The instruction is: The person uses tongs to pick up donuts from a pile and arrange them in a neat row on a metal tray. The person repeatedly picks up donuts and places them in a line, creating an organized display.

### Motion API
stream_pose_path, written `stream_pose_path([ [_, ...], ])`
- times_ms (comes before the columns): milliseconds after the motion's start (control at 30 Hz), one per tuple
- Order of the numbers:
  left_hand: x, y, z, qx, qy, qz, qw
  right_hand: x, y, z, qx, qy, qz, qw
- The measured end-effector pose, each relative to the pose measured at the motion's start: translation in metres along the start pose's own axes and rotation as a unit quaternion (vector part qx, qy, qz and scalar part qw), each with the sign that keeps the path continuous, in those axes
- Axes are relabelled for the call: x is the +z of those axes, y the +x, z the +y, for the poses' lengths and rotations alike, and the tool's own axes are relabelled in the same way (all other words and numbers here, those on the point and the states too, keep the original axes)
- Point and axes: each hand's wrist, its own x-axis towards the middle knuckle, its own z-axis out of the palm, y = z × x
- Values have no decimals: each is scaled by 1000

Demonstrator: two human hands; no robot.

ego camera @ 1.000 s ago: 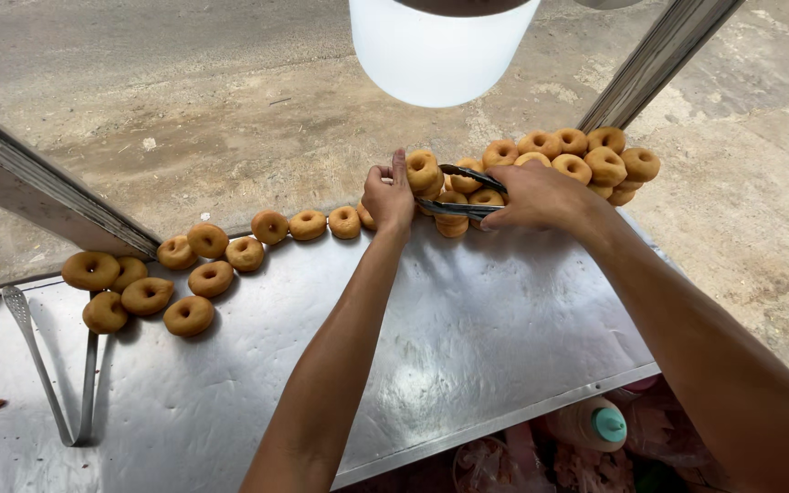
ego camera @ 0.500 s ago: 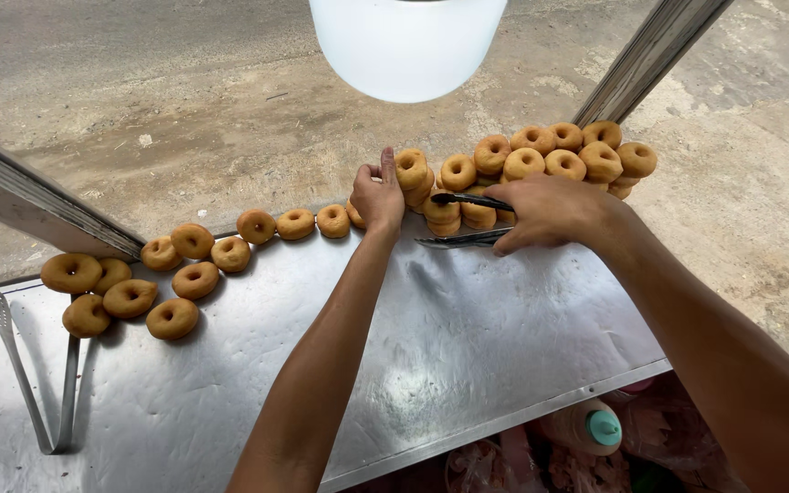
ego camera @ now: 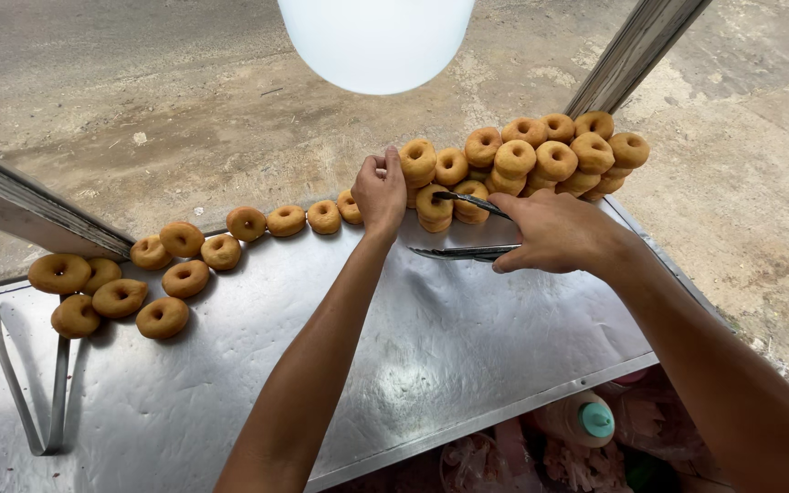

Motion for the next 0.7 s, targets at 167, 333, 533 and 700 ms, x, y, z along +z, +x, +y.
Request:
stream_pose_path([
  [167, -8, -7, 9, -23, -42, -21, 999, -13, 0, 3, 4, 14, 23, 1000],
  [333, -13, -9, 21, -18, -8, -37, 999, -15, 1, -2, 1, 10, 55, 998],
  [533, -26, -7, 24, -59, -36, -97, 993, -12, -2, -5, 29, 47, 88, 995],
  [700, -28, -3, 24, -80, -27, -92, 992, 0, 11, -11, 11, 89, 121, 989],
])
